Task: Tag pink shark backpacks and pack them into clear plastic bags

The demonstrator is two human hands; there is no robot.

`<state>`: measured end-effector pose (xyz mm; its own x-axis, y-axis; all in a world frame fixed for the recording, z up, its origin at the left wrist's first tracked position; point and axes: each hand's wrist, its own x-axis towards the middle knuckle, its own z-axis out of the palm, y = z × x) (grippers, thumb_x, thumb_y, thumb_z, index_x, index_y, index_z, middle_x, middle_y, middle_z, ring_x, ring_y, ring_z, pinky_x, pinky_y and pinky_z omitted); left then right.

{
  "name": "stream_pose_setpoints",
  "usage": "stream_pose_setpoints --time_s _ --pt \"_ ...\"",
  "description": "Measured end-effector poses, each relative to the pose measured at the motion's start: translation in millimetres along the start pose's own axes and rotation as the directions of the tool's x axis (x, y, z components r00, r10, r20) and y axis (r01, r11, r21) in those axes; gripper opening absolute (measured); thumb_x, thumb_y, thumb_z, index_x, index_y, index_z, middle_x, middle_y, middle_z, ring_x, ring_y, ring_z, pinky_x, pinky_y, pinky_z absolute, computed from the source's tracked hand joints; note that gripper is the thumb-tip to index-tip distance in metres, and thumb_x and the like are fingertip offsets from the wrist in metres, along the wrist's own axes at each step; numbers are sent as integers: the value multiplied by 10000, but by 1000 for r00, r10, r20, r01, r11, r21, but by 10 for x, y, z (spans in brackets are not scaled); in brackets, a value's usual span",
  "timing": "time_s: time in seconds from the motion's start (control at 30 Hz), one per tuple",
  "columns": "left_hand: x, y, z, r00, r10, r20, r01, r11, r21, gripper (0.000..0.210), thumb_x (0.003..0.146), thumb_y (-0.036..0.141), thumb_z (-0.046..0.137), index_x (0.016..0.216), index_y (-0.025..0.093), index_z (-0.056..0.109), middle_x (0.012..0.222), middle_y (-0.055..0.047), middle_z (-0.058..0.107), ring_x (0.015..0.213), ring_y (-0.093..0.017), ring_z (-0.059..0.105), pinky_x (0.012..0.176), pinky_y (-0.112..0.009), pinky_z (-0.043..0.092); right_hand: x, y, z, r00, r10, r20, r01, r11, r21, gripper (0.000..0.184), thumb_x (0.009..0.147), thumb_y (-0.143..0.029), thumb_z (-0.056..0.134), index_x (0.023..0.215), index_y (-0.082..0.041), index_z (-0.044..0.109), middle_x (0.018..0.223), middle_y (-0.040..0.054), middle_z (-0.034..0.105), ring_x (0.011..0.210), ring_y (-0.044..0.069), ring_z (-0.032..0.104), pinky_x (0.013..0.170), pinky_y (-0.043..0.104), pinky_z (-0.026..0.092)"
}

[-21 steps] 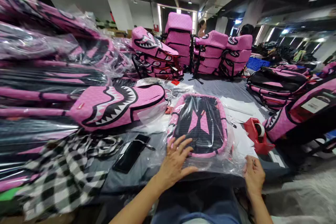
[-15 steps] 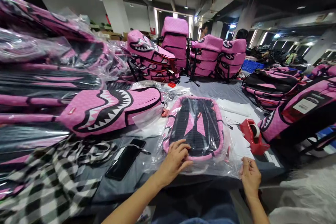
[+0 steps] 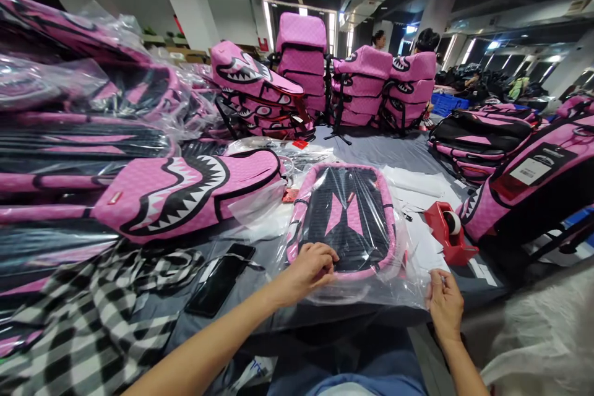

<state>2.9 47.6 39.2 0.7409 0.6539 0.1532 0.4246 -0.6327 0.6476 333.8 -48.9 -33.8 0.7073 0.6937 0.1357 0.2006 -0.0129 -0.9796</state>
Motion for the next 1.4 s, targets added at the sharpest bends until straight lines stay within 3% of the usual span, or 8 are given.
stream_pose_setpoints --time_s 0.43,0.63,0.77,0.87,1.0,1.23,1.3,1.4 --pt "-77 101 -120 997 -51 52 50 998 33 365 922 579 615 948 215 631 959 -14 693 936 -200 596 934 -361 339 56 42 -55 999 -31 18 32 997 -66 655 702 -861 590 834 -219 566 433 -87 471 319 112 407 333 246 319" --pt "-1071 -248 -493 985 -172 -14 172 978 121 769 639 713 804 1251 282 624 1278 -54 655 1256 -309 522 1190 -474 214 66 27 -50 997 -83 -1 82 992 -95 675 713 -879 558 839 -216 574 418 -76 480 315 122 413 341 253 325" --pt "-1742 -639 -230 942 -263 -209 266 964 -16 447 810 627 712 1106 292 735 1212 -57 719 1264 -293 544 1097 -421 412 33 -10 -31 996 -85 -24 83 993 -83 683 712 -890 548 825 -217 567 415 -73 471 318 129 422 344 259 335" --pt "-1803 -670 169 822 -377 -428 284 921 -266 461 935 622 528 899 240 783 1022 -79 771 1110 -274 650 1009 -402 497 -31 4 -52 986 -108 -128 90 986 -141 709 723 -902 518 837 -206 586 464 -48 515 364 142 473 386 272 372" --pt "-1408 -664 456 463 -656 -595 439 754 -489 652 867 780 430 626 208 630 622 -36 671 625 -205 646 644 -310 544 -77 78 -119 959 -203 -198 147 953 -266 726 760 -901 465 826 -194 614 483 -29 529 424 159 504 483 300 421" --pt "-957 -751 362 385 -606 -696 534 761 -367 389 869 575 539 927 216 679 725 -36 691 746 -256 671 742 -363 511 -9 110 -145 991 -111 -78 87 961 -262 728 710 -908 518 826 -199 637 452 -63 467 391 143 457 419 283 372" --pt "-867 -551 385 428 -395 -813 499 853 -152 321 940 451 521 1134 229 648 1075 -96 726 1069 -286 644 976 -429 447 -24 85 -150 993 -88 -74 67 965 -254 729 710 -909 520 834 -200 631 449 -67 465 383 139 455 406 277 371" --pt "-621 -163 457 722 31 -691 239 926 291 332 985 413 549 1274 255 595 1343 -102 640 1318 -284 499 1146 -474 281 -58 24 -151 994 -77 -77 56 967 -248 737 699 -923 510 820 -203 614 438 -68 464 372 134 446 394 273 372"
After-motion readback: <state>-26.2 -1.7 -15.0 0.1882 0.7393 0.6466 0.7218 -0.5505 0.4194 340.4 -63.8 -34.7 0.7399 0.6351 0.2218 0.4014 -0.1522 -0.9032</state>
